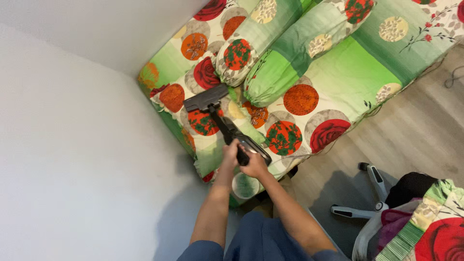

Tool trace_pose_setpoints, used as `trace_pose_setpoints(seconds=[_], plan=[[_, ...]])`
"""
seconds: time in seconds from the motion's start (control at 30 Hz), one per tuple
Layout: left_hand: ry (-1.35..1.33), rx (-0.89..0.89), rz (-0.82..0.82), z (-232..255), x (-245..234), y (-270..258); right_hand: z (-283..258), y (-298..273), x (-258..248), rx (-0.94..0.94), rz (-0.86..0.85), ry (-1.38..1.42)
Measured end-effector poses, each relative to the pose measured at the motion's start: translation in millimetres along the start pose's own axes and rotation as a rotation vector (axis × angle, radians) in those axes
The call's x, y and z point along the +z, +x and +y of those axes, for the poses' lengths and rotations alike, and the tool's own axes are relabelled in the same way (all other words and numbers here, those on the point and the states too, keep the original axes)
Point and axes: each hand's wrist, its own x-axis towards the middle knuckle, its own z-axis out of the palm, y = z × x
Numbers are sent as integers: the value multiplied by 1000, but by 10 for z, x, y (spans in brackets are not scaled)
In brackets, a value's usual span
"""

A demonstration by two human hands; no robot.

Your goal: The person uses a vacuum to clean the surface of a bed, including pillows and bolsters, before folding a pink cloth and placing it on the bed.

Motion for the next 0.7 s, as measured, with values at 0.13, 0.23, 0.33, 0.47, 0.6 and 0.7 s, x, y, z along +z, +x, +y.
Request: trace_pose_setpoints(seconds=[0.13,0.23,0.33,0.47,0.6,0.7], plan=[[24,-49,13,181,55,217,-20,256,21,121,-79,-30],[-1,-3,-45,21,72,147,198,228,-8,113,-132,-11],[31,-52,-26,-210,73,-41,415,-31,-20,171,-173,32],[91,-83,14,-605,54,-400,614,-448,-184,175,-230,-7],[50,-136,-3,-939,99,-775,655,-883,-391,183,-226,11],[28,-164,-46,-1131,135,-994,740,-1166,-484,182,-190,68]])
